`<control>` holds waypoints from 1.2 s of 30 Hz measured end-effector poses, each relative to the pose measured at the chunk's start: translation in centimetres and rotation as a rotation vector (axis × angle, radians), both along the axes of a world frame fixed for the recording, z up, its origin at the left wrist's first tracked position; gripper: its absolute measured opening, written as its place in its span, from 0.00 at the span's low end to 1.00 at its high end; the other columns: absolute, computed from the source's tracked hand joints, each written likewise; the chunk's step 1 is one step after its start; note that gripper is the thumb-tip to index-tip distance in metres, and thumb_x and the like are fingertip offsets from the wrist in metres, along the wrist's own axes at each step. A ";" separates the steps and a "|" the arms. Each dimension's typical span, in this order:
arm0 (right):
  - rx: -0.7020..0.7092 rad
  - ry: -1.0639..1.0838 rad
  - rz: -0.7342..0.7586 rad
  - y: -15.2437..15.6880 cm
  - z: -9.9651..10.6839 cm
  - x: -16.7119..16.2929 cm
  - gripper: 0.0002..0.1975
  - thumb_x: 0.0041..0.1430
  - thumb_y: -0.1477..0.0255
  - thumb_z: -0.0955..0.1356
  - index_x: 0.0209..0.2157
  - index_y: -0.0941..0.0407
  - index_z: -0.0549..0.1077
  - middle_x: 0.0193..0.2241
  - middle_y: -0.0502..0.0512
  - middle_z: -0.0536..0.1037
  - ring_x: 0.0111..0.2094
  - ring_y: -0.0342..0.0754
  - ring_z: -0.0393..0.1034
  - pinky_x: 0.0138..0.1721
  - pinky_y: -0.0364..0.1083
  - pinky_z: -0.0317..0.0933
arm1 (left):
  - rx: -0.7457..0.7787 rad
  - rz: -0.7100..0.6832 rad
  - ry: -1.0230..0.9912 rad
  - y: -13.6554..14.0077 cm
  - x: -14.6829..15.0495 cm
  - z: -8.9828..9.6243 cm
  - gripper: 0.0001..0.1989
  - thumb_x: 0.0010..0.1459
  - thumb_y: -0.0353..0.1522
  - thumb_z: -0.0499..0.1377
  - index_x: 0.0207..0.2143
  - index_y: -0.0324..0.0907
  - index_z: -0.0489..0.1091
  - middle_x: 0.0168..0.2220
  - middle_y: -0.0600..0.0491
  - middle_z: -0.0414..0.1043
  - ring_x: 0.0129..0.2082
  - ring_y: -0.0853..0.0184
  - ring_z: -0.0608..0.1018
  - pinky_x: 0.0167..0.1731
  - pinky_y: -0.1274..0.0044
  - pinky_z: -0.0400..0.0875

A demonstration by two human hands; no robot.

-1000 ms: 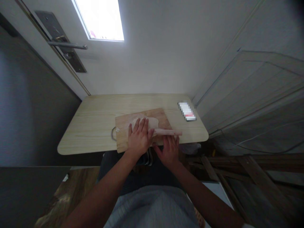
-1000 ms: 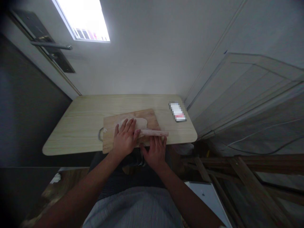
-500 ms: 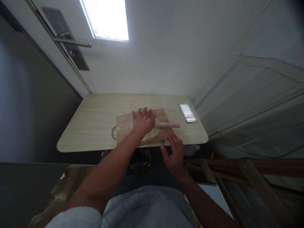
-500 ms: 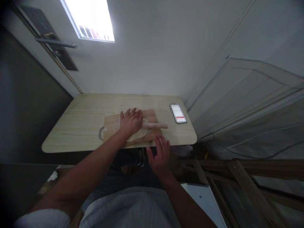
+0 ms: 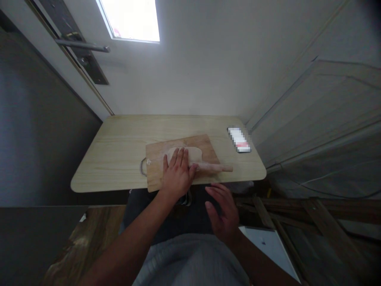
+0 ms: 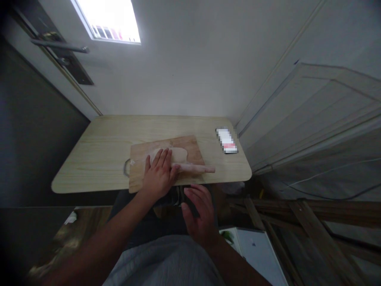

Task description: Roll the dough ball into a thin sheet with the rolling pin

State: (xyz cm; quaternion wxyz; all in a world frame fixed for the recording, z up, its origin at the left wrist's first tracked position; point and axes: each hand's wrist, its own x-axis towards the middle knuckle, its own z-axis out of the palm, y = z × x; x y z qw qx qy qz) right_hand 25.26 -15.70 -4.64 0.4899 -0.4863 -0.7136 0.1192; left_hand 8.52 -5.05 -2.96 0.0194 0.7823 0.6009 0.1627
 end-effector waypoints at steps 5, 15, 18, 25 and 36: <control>0.023 0.023 -0.077 0.9 1.2 0.6 0.18 0.64 0.74 0.67 0.54 0.52 0.73 0.48 0.59 0.78 0.55 0.56 0.70 0.56 0.62 0.66 | -0.019 0.010 0.022 5.2 0.9 0.5 0.33 0.70 0.47 0.37 0.70 0.41 0.54 0.71 0.45 0.53 0.71 0.53 0.53 0.69 0.51 0.38; -0.055 -0.282 -0.147 3.8 -1.4 -1.1 0.24 0.64 0.66 0.67 0.60 0.56 0.68 0.56 0.62 0.75 0.61 0.58 0.65 0.63 0.64 0.56 | -0.136 -0.001 0.010 10.2 1.6 1.0 0.34 0.69 0.50 0.36 0.70 0.46 0.54 0.71 0.48 0.53 0.70 0.48 0.56 0.65 0.46 0.47; -0.043 -0.361 -0.159 5.1 -2.2 -0.9 0.27 0.63 0.64 0.67 0.62 0.57 0.66 0.60 0.63 0.72 0.65 0.60 0.59 0.66 0.67 0.49 | -0.029 -0.006 0.023 6.6 1.1 0.9 0.32 0.70 0.48 0.36 0.70 0.45 0.54 0.71 0.48 0.54 0.70 0.52 0.55 0.67 0.51 0.44; 0.015 -0.269 -0.085 0.9 -3.7 0.6 0.13 0.63 0.71 0.68 0.49 0.52 0.75 0.46 0.56 0.80 0.55 0.55 0.71 0.61 0.64 0.59 | 0.018 -0.051 0.008 -1.5 -0.4 -0.1 0.33 0.70 0.47 0.41 0.72 0.42 0.48 0.72 0.47 0.52 0.72 0.56 0.51 0.69 0.55 0.42; -0.033 -0.092 -0.106 0.4 -3.3 0.5 0.13 0.64 0.72 0.67 0.49 0.52 0.75 0.44 0.57 0.80 0.52 0.54 0.73 0.54 0.60 0.68 | -0.085 -0.040 0.059 10.2 1.5 0.9 0.33 0.70 0.49 0.36 0.68 0.46 0.57 0.71 0.47 0.53 0.71 0.50 0.52 0.67 0.48 0.40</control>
